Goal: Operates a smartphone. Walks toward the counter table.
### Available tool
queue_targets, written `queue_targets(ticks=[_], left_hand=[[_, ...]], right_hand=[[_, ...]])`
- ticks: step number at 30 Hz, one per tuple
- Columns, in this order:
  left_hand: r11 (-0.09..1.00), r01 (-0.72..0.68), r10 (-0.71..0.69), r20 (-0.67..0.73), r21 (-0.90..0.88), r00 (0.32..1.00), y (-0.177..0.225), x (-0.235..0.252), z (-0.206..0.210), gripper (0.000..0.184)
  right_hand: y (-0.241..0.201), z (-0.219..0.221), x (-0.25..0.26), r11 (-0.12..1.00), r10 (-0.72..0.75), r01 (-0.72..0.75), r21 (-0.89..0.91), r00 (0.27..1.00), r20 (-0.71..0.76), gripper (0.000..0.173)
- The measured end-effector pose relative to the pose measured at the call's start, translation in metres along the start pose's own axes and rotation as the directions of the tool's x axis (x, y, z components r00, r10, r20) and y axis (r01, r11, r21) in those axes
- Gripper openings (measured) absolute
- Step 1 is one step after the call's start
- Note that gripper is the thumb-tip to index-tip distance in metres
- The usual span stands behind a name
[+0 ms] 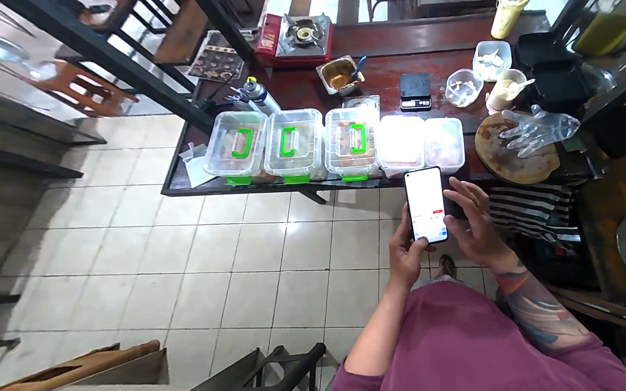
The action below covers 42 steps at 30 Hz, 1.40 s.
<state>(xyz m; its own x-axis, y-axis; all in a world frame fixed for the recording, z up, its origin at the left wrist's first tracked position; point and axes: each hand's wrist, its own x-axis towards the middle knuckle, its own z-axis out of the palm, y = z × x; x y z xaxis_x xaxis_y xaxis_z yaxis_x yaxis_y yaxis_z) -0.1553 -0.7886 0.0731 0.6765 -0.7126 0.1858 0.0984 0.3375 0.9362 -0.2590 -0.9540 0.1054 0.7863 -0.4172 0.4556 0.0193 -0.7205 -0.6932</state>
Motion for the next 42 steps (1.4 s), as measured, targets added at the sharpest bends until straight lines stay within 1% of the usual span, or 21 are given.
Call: queue_targets(ticks=[2,3,6,9,16,18,21,24,26,32,36,39,42], left_hand=[[1.0,0.002,-0.002,-0.002,0.001,1.0,0.001,0.0,0.0,0.069],[1.0,0.006,-0.006,-0.004,0.0,1.0,0.001,-0.001,0.001,0.07],[1.0,0.019,-0.019,-0.025,0.008,1.0,0.002,-0.001,0.001,0.071],[1.0,0.013,-0.013,-0.018,0.008,1.0,0.003,-0.001,0.0,0.071],[1.0,-0.012,0.012,-0.01,-0.009,1.0,0.002,-0.001,0.0,0.071],[1.0,-0.019,0.019,-0.01,-0.01,1.0,0.001,-0.001,0.0,0.071],[1.0,-0.024,0.024,-0.002,-0.015,1.0,0.002,-0.002,0.0,0.07],[1.0,-0.022,0.022,-0.01,-0.016,1.0,0.002,-0.002,0.001,0.07],[1.0,-0.016,0.016,-0.012,-0.007,1.0,0.003,-0.002,0.002,0.069],[0.999,-0.011,0.012,-0.039,0.031,0.999,0.007,-0.003,0.007,0.068],[0.998,0.018,-0.013,-0.091,0.059,0.996,0.011,-0.002,0.013,0.068],[0.996,0.045,-0.034,-0.135,0.076,0.99,0.012,0.0,0.016,0.07],[0.994,0.056,-0.039,-0.162,0.098,0.986,0.013,0.0,0.016,0.07]], right_hand=[[0.0,-0.002,0.001,0.997,-0.059,0.058,-0.059,0.998,-0.028,0.04],[-0.001,-0.002,0.001,0.997,-0.055,0.053,-0.053,0.998,-0.029,0.042],[-0.002,-0.004,-0.001,0.999,0.032,-0.032,0.018,0.999,0.022,0.059],[0.0,0.0,-0.004,0.996,0.063,-0.065,0.062,0.997,0.037,0.07],[-0.002,0.004,-0.005,0.985,0.116,-0.119,0.124,0.993,0.038,0.08],[-0.002,0.003,-0.005,0.974,0.134,-0.144,0.173,0.989,0.065,0.08],[-0.001,0.003,-0.005,0.918,0.139,-0.183,0.352,0.979,0.146,0.079],[-0.003,0.006,-0.006,0.773,0.21,-0.324,0.545,0.942,0.263,0.085],[-0.005,0.009,-0.007,0.708,0.216,-0.359,0.608,0.93,0.298,0.087],[-0.011,0.014,-0.008,0.695,0.234,-0.35,0.627,0.936,0.264,0.087],[-0.014,0.015,-0.008,0.718,0.262,-0.36,0.595,0.933,0.247,0.087],[-0.013,0.014,-0.009,0.707,0.235,-0.348,0.615,0.937,0.259,0.087],[-0.014,0.012,-0.01,0.695,0.242,-0.372,0.615,0.927,0.287,0.087]])
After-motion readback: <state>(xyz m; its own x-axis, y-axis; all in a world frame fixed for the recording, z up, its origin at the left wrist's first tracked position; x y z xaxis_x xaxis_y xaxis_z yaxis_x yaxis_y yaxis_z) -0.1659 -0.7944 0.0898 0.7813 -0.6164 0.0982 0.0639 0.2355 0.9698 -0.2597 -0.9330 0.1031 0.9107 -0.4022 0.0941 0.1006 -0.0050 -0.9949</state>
